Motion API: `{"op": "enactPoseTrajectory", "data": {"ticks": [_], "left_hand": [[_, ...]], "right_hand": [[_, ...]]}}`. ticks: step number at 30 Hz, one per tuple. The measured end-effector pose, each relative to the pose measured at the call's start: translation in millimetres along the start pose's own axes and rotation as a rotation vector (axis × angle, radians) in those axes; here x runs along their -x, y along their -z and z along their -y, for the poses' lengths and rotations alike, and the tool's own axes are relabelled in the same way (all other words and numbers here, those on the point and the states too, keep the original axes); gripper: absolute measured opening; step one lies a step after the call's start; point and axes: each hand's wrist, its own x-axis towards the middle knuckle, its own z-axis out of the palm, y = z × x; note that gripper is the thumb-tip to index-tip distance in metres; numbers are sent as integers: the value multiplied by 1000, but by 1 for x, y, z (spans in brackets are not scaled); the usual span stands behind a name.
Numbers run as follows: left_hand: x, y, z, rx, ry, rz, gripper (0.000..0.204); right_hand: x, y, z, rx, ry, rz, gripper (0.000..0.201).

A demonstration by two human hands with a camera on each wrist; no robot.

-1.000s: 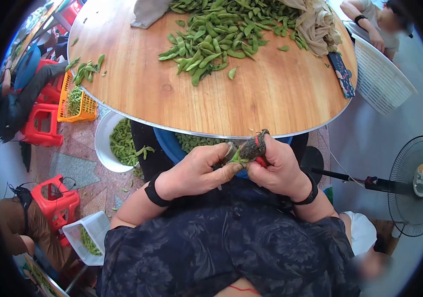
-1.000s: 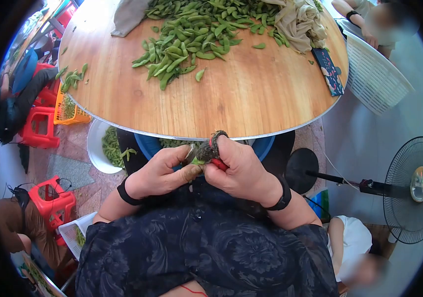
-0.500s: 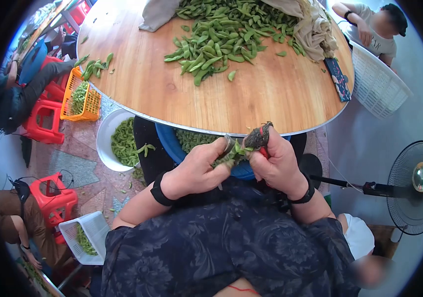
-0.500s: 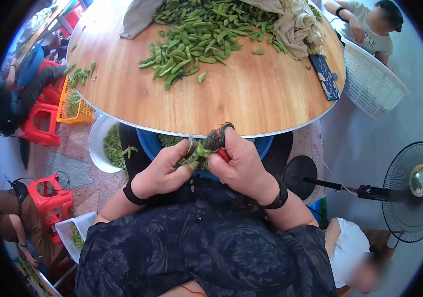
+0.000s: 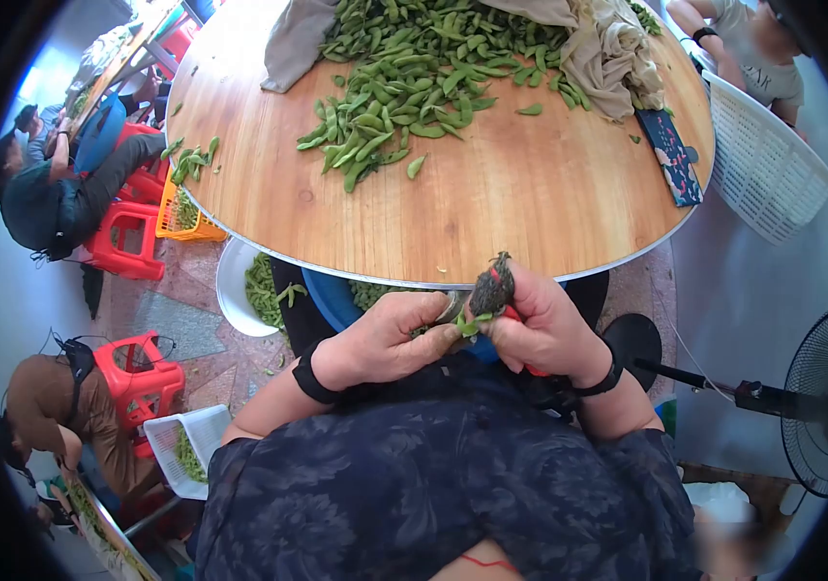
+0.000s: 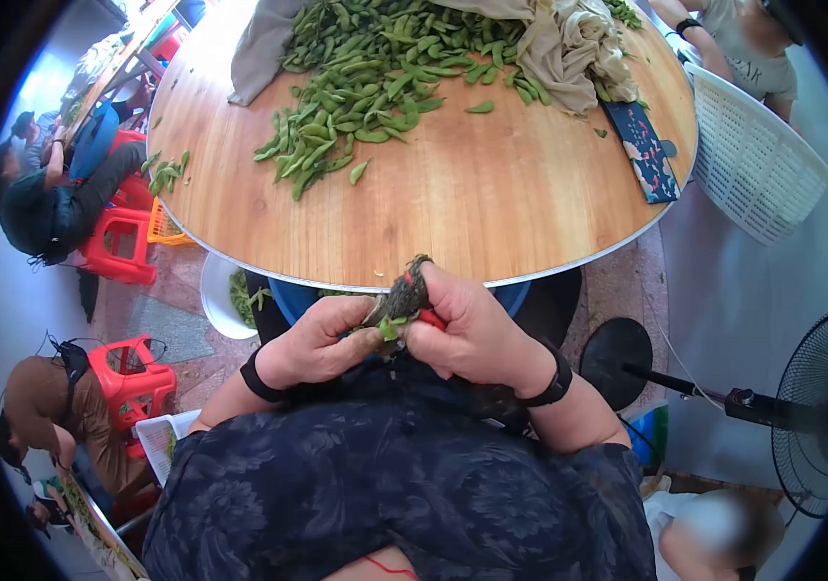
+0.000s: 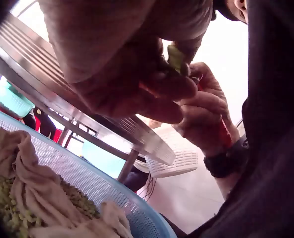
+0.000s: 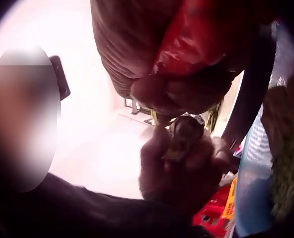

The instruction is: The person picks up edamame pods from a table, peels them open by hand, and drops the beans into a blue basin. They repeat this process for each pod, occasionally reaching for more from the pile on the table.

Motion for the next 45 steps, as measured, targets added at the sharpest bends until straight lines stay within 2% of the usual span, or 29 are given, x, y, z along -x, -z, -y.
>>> {"op": "enactPoseTrajectory", "data": {"ticks": [1, 3, 4, 6, 7, 9, 10, 11, 13, 15, 17, 18, 19, 22, 23, 24, 25, 27, 28, 29, 31, 35, 37, 38, 40, 41, 43, 45], "left_hand": [[-1, -1, 0, -1, 4, 1, 14], [-4, -2, 1, -52, -124, 42, 10], [-5, -5, 4, -52, -122, 51, 10], [-9, -10, 10, -45, -172, -30, 15], [-9, -9, 8, -44, -175, -18, 15], [-7, -8, 2, 33, -58, -51, 23], [-4, -3, 6, -44, -110, -30, 35], [-3, -2, 5, -41, -115, -22, 35], [1, -2, 3, 5, -127, -54, 44], [7, 1, 6, 62, -116, -31, 42], [12, 6, 6, 123, -102, -14, 40], [14, 10, 2, 150, -59, 9, 33], [16, 13, 0, 177, -14, 31, 28], [15, 16, 12, 256, -14, 23, 29], [13, 18, 14, 261, -15, 30, 29], [11, 19, 16, 190, -122, 31, 26], [10, 20, 18, 120, -229, 30, 23], [11, 22, 23, 141, -185, 37, 25], [12, 22, 24, 159, -138, 37, 27], [13, 21, 22, 163, -137, 44, 27], [15, 20, 14, 285, -82, -7, 32], [21, 29, 22, 344, -66, 42, 36], [22, 35, 27, 409, -6, 49, 32], [25, 39, 25, 410, -16, 49, 32], [35, 50, 18, 311, 143, 39, 29], [43, 56, 10, 308, 127, 35, 29], [68, 68, -1, 206, 178, -199, 26], [101, 82, 15, 243, 2, -456, 26]], "right_hand": [[2, 1, 1, -4, 1, 0, 10], [7, 2, 5, -53, -11, 34, 11], [9, 2, 6, -57, -9, 25, 11], [11, 2, 9, -225, -114, 17, 12], [12, 1, 7, -225, -111, 6, 12], [14, 0, 3, -181, -35, -113, 11], [14, -2, 5, -155, -5, -154, 10], [15, -3, 5, -152, -4, -163, 10], [13, -7, 4, 84, 61, -227, 10], [9, -12, 7, 144, 4, -231, 12], [1, -16, 0, 685, 368, -270, 18], [2, -19, 3, 685, 282, -253, 20], [0, -22, 4, 687, 278, -246, 20], [-2, -27, 8, 704, 307, -176, 17], [-3, -28, 13, 540, 174, -201, 14], [-4, -28, 16, 376, 45, -226, 13], [-3, -28, 18, 378, 42, -235, 13], [-3, -29, 20, 151, -90, -295, 12], [-4, -30, 18, 281, -51, -313, 12], [-6, -31, 18, 280, -54, -321, 12], [-10, -32, 17, 469, 90, -332, 14], [-20, -34, 16, 483, 160, -319, 17], [-27, -36, 19, 664, 216, -306, 16], [-30, -37, 20, 674, 218, -304, 16], [-38, -38, 22, 730, 173, -206, 13], [-39, -41, 34, 714, -5, -122, 15], [-51, -33, 40, 801, 32, -83, 17], [-71, -21, 48, 808, -6, -217, 17]]}}
